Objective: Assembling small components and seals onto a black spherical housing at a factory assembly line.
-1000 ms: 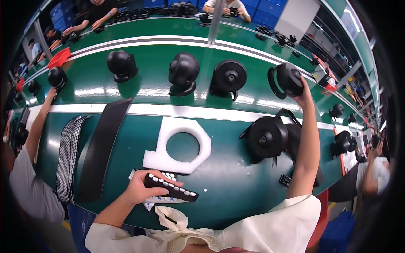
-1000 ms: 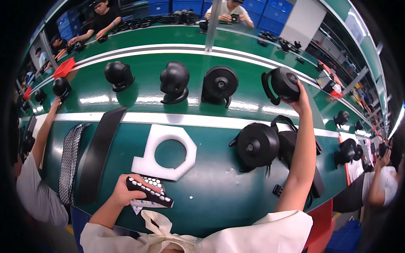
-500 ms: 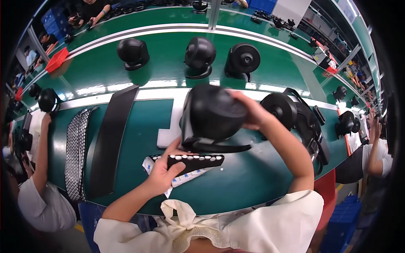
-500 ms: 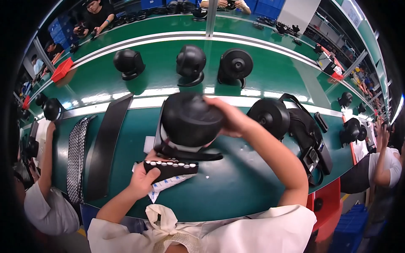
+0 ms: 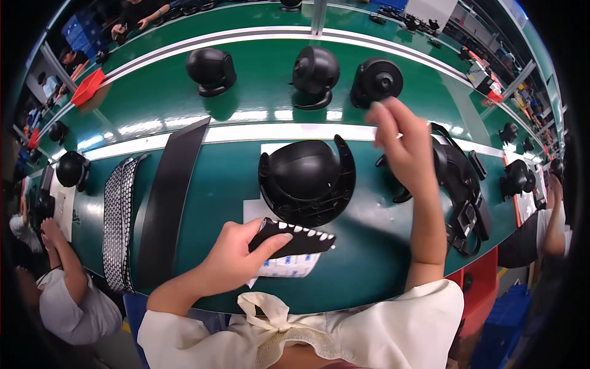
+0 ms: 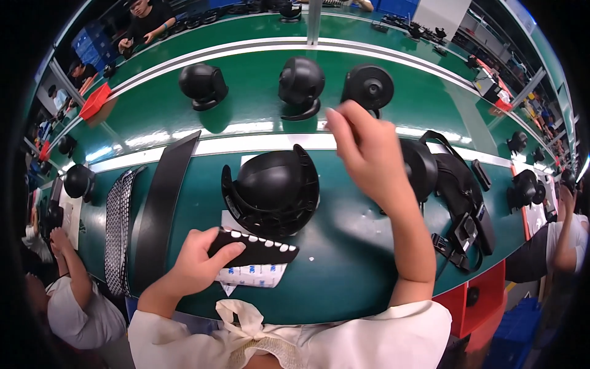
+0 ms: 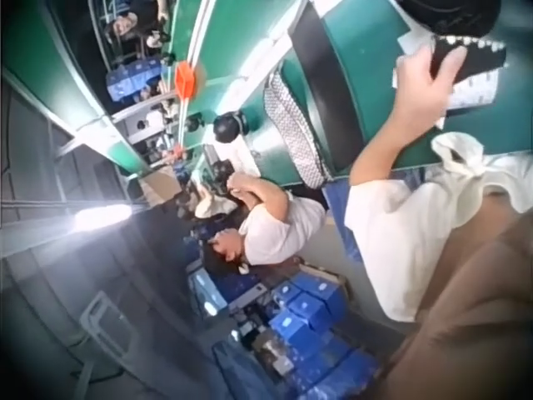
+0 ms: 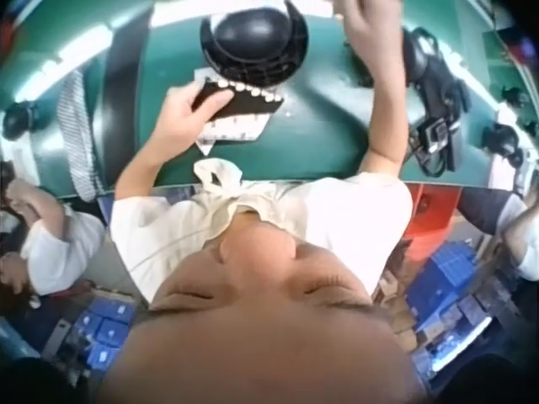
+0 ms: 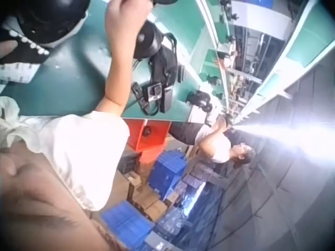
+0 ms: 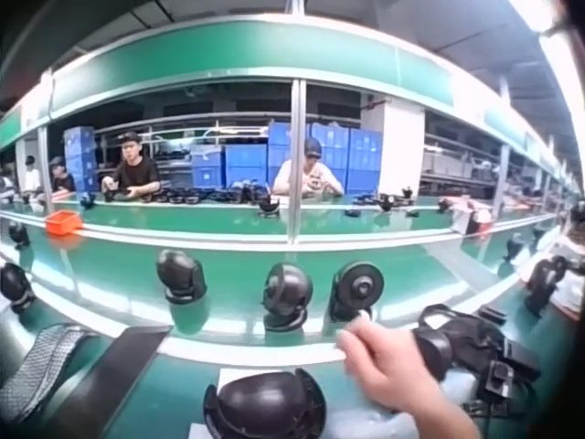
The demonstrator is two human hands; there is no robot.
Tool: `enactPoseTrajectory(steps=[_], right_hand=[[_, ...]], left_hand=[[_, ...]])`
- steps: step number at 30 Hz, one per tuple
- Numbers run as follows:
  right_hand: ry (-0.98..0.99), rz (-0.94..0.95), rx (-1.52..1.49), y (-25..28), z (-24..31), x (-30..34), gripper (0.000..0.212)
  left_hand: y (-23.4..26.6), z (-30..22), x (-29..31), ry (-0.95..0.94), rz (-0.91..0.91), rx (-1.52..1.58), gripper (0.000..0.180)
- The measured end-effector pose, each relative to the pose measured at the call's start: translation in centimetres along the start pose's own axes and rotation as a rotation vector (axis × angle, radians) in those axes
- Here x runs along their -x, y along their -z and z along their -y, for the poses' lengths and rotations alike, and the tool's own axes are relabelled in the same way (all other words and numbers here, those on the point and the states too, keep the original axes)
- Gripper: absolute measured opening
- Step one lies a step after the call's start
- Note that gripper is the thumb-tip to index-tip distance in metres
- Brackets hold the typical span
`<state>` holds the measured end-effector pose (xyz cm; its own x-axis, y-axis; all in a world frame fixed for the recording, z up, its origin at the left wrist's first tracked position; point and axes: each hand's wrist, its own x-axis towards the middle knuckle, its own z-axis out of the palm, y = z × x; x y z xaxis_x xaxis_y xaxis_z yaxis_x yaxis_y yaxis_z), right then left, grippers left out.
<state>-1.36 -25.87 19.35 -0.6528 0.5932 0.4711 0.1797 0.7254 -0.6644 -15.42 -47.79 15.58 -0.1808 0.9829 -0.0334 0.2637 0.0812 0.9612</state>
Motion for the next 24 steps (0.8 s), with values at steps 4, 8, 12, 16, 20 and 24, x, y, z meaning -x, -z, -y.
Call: enactPoseTrajectory(steps=[4, 8, 12, 16, 20, 24], right_hand=[[0.25, 0.37, -0.192, -0.8, 4.1, 2.1, 0.048], [0.0, 0.445, -0.445, -4.3, 3.9, 3.7, 0.065], [0.018, 0.412, -0.445, -5.6, 3.7, 3.9, 0.023], [0.19, 0.47, -0.302, -5.3, 3.1, 3.2, 0.02], [0.373, 0.241, -0.093, -5.4, 4.8, 2.3, 0.027], [0.527, 0.276, -0.146, -7.1, 4.5, 3.5, 0.035]], left_hand=[[0.4, -0.2, -0.3, -0.196, -0.167, 0.135, 0.023], [-0.4, 1.1, -1.2, -0.217, -0.196, 0.351, 0.029], [0.6, 2.5, -0.9, -0.3, -0.222, 0.016, 0.019], [0.4, 2.8, -1.5, -0.368, -0.296, -0.11, 0.01], [0.7, 3.1, -1.7, -0.376, -0.284, -0.108, 0.011], [0.6, 3.7, -1.5, -0.448, -0.291, -0.155, 0.012]])
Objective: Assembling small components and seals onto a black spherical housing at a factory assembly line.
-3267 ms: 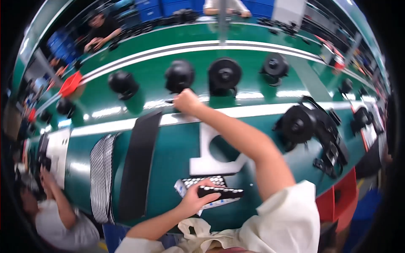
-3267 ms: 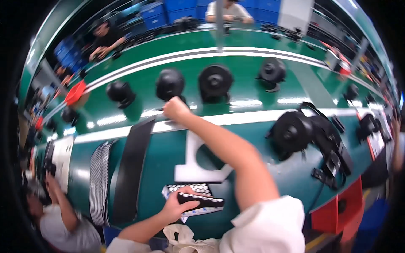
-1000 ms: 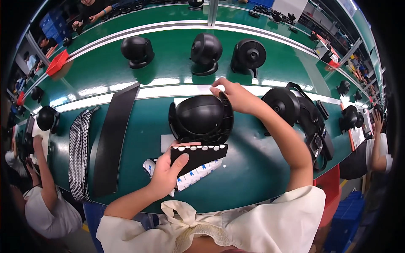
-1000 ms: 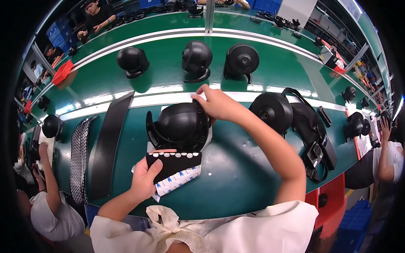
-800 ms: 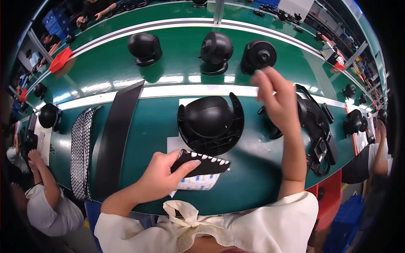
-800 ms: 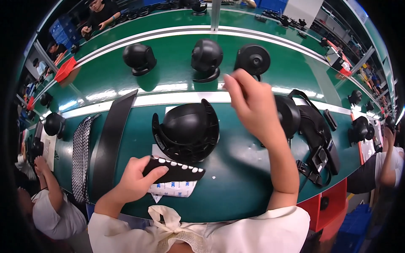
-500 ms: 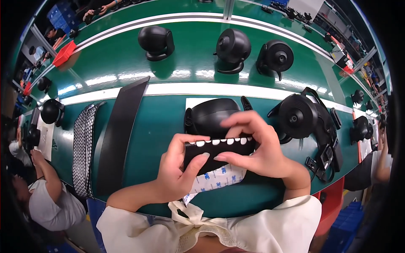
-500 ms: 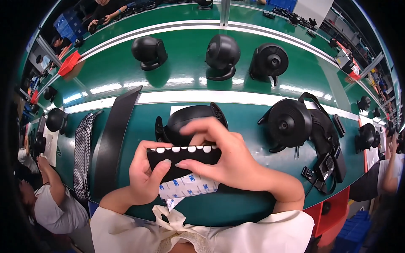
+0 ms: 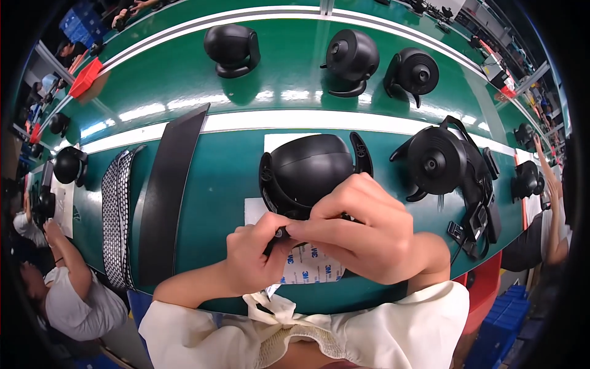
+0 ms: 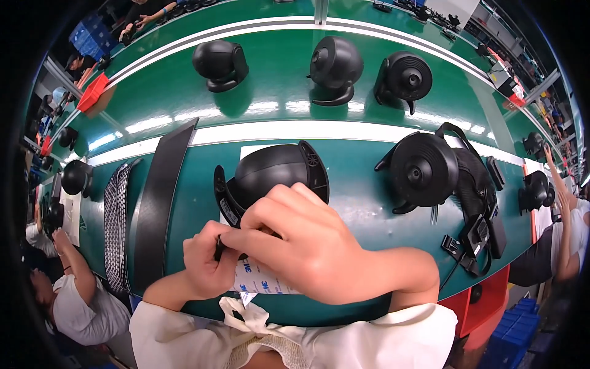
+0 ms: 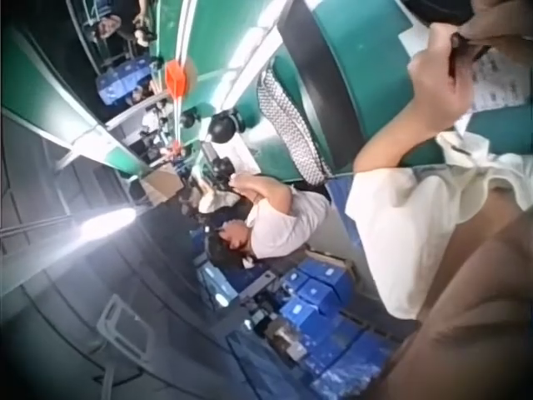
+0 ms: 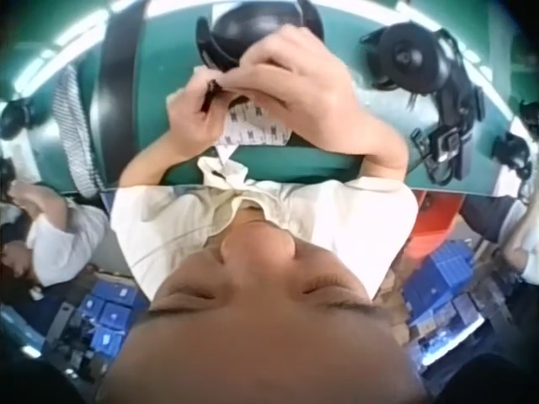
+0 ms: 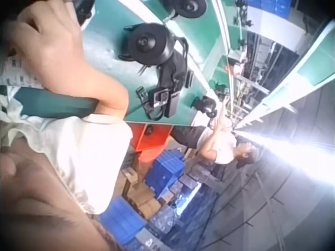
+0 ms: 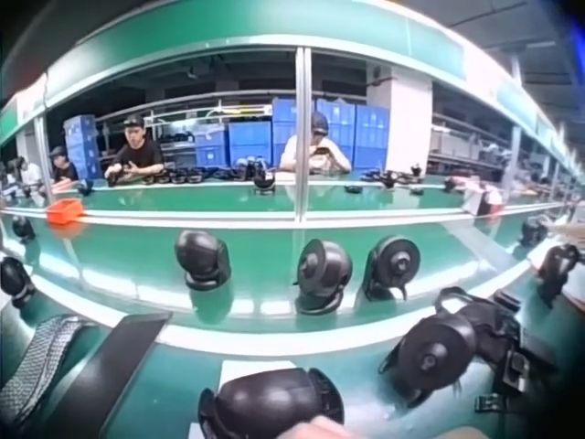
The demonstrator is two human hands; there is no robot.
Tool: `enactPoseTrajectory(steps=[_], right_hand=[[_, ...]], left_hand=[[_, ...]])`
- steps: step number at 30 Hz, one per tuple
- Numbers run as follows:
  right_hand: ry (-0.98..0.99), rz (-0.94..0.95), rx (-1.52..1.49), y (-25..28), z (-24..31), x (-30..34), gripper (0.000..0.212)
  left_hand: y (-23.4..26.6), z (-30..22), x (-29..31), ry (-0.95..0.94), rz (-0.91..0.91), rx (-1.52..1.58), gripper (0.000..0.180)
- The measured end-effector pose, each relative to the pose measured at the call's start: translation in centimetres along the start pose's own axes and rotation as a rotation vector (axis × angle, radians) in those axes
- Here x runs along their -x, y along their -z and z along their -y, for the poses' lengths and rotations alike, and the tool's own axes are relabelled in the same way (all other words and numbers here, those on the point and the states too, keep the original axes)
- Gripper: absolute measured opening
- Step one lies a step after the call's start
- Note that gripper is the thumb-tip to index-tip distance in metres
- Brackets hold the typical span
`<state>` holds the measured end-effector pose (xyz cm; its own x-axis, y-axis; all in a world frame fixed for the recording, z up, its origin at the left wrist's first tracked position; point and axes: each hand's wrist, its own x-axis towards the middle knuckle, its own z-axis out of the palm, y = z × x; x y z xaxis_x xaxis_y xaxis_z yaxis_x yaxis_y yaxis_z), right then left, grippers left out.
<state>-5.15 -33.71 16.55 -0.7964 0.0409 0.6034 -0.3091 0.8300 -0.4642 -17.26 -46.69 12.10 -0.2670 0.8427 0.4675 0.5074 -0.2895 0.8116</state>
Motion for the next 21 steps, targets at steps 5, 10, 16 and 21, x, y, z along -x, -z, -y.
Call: enactPoseTrajectory(steps=[5, 10, 16, 21], right_hand=[[-0.058, -0.024, 0.158, -0.5, 1.3, 0.5, 0.034], [-0.084, -0.111, 0.019, -2.0, 1.3, 0.3, 0.03], [-0.09, -0.091, -0.284, -0.8, 1.4, -0.2, 0.024], [-0.477, -0.165, -0.334, -0.3, 0.3, -2.4, 0.029]], left_hand=[[0.4, 0.6, 0.2, -0.132, -0.038, -0.186, 0.021], [1.0, 0.4, 0.4, -0.131, -0.023, -0.223, 0.016], [2.1, -1.1, -0.1, 0.484, 0.112, 0.256, 0.015], [3.3, 1.4, 1.7, -0.178, 0.012, -0.179, 0.02]])
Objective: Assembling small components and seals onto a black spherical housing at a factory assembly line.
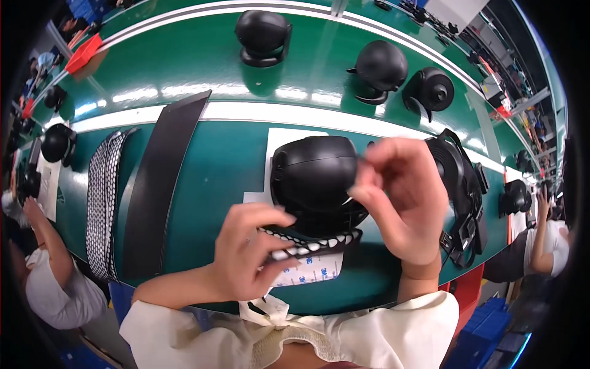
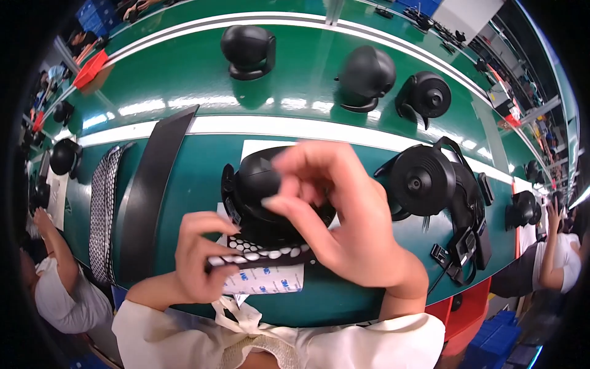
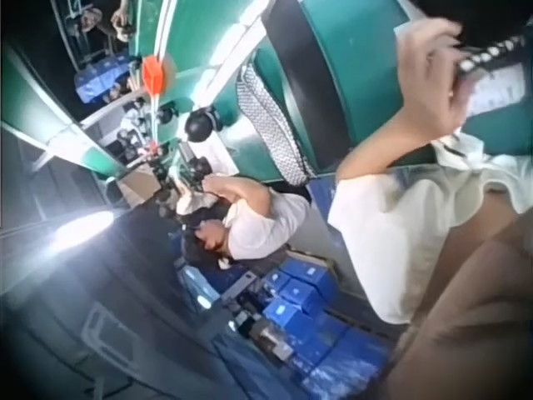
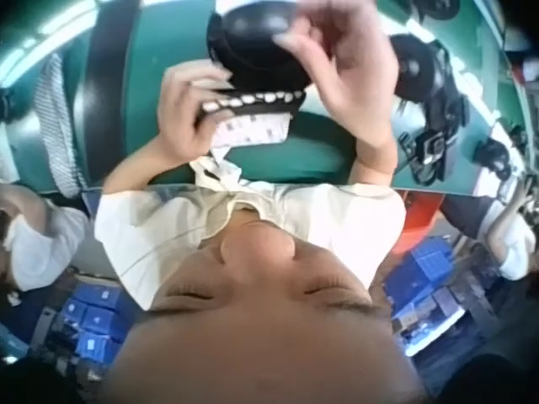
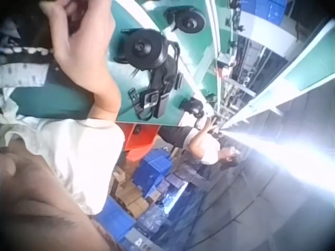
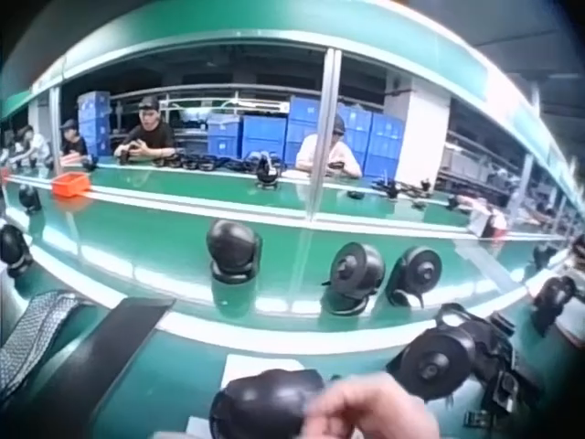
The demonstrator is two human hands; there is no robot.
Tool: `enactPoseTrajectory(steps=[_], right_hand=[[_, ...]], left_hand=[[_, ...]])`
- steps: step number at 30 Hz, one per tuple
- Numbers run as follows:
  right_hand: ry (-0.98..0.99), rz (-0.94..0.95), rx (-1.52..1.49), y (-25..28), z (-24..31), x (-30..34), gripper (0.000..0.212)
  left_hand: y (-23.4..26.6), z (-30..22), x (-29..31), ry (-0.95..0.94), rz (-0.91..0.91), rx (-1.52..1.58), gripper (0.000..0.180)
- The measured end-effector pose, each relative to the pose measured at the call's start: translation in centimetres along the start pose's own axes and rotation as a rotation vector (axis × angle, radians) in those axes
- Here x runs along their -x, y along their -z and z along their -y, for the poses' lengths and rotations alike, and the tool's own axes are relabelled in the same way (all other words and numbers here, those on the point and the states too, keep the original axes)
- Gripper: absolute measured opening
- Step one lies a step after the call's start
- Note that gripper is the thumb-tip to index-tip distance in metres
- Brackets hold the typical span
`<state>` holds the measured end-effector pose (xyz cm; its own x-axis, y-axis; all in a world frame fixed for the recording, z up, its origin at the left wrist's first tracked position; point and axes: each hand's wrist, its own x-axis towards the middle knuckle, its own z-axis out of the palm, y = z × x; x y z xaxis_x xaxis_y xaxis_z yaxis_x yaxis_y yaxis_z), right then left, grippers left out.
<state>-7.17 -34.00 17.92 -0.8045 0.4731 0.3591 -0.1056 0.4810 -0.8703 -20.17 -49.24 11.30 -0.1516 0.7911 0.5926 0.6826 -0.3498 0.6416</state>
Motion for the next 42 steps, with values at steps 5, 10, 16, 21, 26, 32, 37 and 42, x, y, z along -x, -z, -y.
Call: enactPoseTrajectory(steps=[5, 10, 16, 21, 26, 32, 37, 42], right_hand=[[0.0, 0.217, 0.12, -3.3, -1.3, -2.9, 0.038], [-0.024, 0.174, 0.166, -3.8, -2.3, -2.6, 0.037], [-0.01, 0.175, 0.166, -3.9, -2.7, -2.6, 0.035], [0.082, 0.129, 0.355, -4.1, -2.3, -3.1, 0.035], [-0.082, 0.085, 0.723, -4.1, -1.1, -4.1, 0.048], [0.121, -0.094, 0.484, 0.2, -2.6, -2.5, 0.015], [-0.221, -0.083, 0.05, 2.5, -4.3, -0.6, 0.006], [-0.282, -0.144, 0.017, 3.1, -4.0, 0.0, 0.007]], left_hand=[[-3.6, 1.5, 1.5, -0.275, 0.05, -0.255, 0.012], [-4.3, 2.2, 1.9, -0.288, 0.006, -0.241, 0.015], [-4.3, 2.4, 2.1, -0.29, 0.032, -0.257, 0.015], [-4.5, 2.6, 1.8, -0.281, 0.071, -0.222, 0.014], [-4.4, 2.4, 1.3, -0.243, 0.094, -0.18, 0.013], [-4.2, 2.7, 1.4, -0.252, 0.163, -0.117, 0.006], [-4.0, 3.0, 1.3, -0.25, 0.181, -0.094, 0.01], [-4.5, 2.7, 1.2, -0.208, 0.141, -0.134, 0.008]])
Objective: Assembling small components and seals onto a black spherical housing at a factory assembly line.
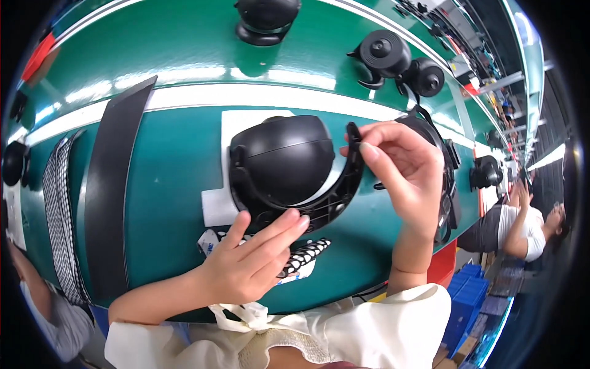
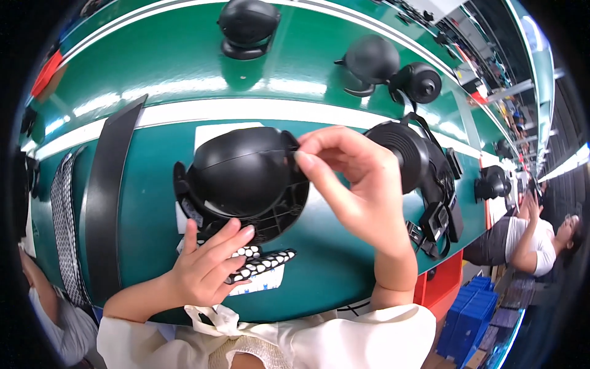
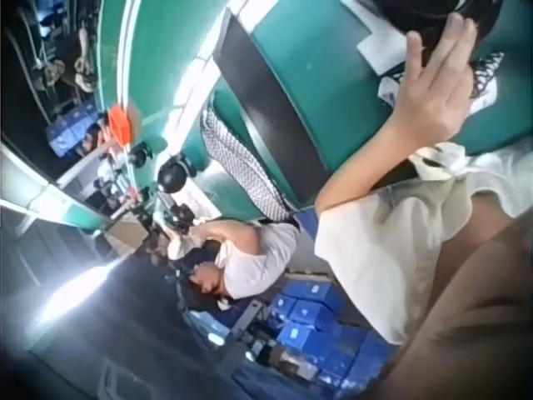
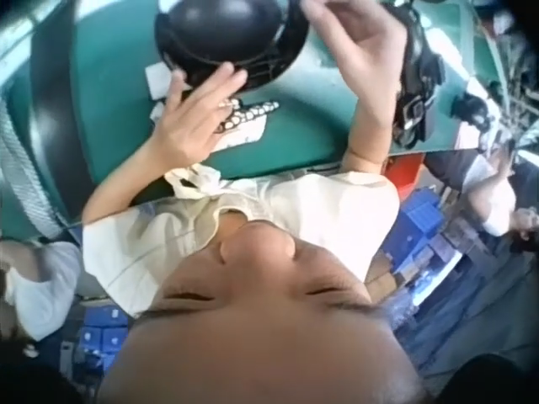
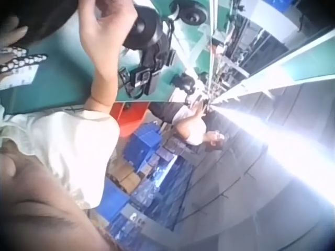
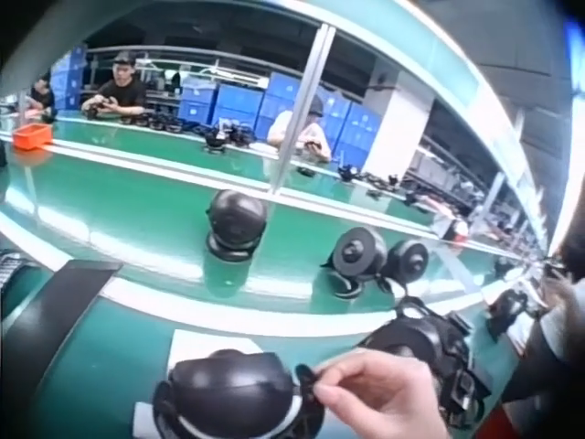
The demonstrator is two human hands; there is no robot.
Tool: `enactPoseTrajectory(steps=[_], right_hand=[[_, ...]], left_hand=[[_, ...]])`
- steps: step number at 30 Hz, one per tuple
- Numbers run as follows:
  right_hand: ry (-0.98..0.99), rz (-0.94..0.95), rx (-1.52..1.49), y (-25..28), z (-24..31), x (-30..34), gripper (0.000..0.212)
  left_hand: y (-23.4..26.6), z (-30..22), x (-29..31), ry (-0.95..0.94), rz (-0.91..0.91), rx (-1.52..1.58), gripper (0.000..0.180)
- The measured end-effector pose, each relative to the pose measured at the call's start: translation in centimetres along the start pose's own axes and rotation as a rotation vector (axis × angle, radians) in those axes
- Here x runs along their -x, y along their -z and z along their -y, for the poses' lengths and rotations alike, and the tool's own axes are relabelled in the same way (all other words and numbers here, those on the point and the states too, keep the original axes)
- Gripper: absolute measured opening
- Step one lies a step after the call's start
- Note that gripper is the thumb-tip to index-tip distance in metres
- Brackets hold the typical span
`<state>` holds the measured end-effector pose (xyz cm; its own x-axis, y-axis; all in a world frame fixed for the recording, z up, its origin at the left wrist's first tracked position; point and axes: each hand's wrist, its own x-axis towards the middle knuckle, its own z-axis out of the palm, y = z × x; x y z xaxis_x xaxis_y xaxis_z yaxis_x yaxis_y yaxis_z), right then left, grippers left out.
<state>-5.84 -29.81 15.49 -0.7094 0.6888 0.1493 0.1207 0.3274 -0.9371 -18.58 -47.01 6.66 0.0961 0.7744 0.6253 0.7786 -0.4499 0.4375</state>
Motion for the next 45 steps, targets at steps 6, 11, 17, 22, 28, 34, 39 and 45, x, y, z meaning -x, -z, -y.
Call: enactPoseTrajectory(steps=[6, 11, 17, 22, 28, 34, 39, 45], right_hand=[[0.008, -0.009, 0.036, 0.4, -0.1, 0.0, 0.007], [0.003, -0.019, 0.081, 0.7, 0.2, 0.1, 0.008], [0.38, -0.074, 0.622, 0.2, 0.0, 0.6, 0.013], [0.701, -0.045, 1.455, -0.8, 0.0, 2.4, 0.03], [0.26, 0.119, 0.658, 2.7, 1.2, 0.4, 0.014], [-0.169, 0.215, -0.328, 1.6, -2.5, -1.1, 0.017], [-0.163, 0.387, -0.131, 2.4, -1.3, -2.5, 0.018], [0.366, -0.19, 0.942, 7.1, -4.5, -19.4, 0.056]], left_hand=[[-0.2, -0.1, -0.2, -0.019, 0.016, -0.027, 0.007], [-0.2, -0.3, -0.2, -0.009, 0.048, -0.02, 0.006], [-0.3, -0.3, -0.1, -0.013, 0.053, -0.027, 0.007], [-0.2, -0.4, -0.7, 0.0, 0.07, -0.013, 0.008], [0.0, -0.4, -0.3, -0.008, 0.076, -0.062, 0.014], [0.3, -0.6, -0.4, 0.022, 0.105, -0.001, 0.02], [0.3, -0.3, 0.2, 0.021, 0.086, 0.058, 0.017], [0.2, -1.1, -0.1, -0.001, 0.052, 0.11, 0.022]])
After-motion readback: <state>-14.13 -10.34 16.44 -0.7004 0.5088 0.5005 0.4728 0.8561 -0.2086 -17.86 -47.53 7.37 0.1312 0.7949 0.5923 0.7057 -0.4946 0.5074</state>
